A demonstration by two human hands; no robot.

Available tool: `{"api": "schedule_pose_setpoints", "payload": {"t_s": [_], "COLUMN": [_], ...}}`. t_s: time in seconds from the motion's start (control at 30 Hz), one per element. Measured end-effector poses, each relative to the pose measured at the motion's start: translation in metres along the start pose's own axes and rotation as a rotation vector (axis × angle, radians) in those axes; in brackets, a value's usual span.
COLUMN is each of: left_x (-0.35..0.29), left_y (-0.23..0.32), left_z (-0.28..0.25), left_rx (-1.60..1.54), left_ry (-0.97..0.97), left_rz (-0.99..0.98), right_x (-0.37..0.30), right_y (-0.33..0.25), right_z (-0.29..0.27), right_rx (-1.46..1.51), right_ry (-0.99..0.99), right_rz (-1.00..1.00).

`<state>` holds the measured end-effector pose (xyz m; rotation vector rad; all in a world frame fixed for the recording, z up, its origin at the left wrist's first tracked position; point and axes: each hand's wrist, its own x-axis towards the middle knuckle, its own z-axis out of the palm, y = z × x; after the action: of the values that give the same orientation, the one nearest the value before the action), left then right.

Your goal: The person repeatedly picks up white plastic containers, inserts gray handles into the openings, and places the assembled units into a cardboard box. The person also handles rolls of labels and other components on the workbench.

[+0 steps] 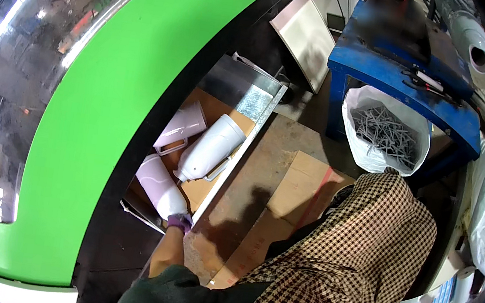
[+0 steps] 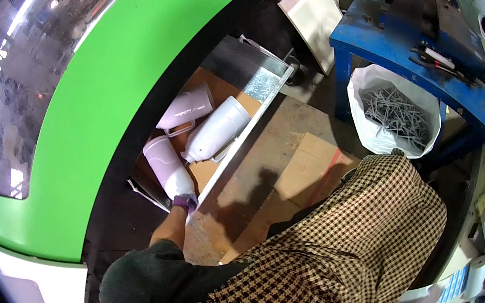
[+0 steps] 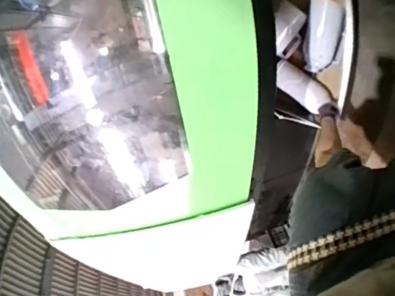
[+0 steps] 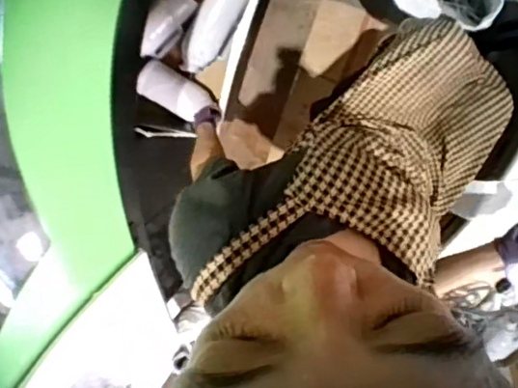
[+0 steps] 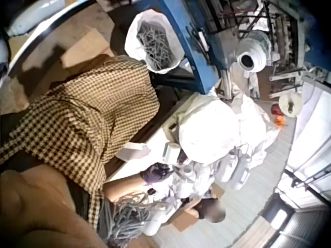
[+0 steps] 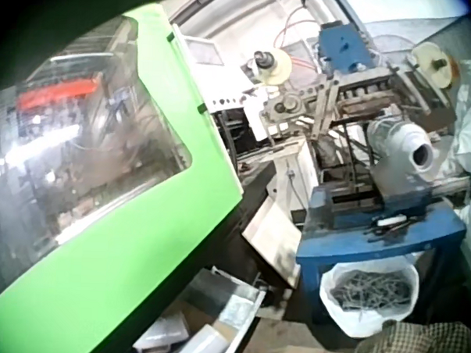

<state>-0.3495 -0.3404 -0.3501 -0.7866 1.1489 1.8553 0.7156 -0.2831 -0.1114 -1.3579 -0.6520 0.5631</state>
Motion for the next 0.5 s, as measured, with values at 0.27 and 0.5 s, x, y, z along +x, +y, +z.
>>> {"api": "schedule_pose_setpoints", "payload": {"t_s": [0.27, 0.5], "left_x": [0.016, -0.093], "left_y": [0.022, -0.008], "left_z": [-0.038, 0.032], "left_rx": [0.047, 0.518], "left_ry": [0.158, 0.552], "left_rz": [0.140, 0.793], "right_x": [0.074, 0.039], "right_y": [0.047, 0.031], "right_z": [0.029, 0.155], "right_rx": [0.006, 0.159], "right_ry": [-0.382, -0.317], "right_rz": [-0.231, -0.124]}}
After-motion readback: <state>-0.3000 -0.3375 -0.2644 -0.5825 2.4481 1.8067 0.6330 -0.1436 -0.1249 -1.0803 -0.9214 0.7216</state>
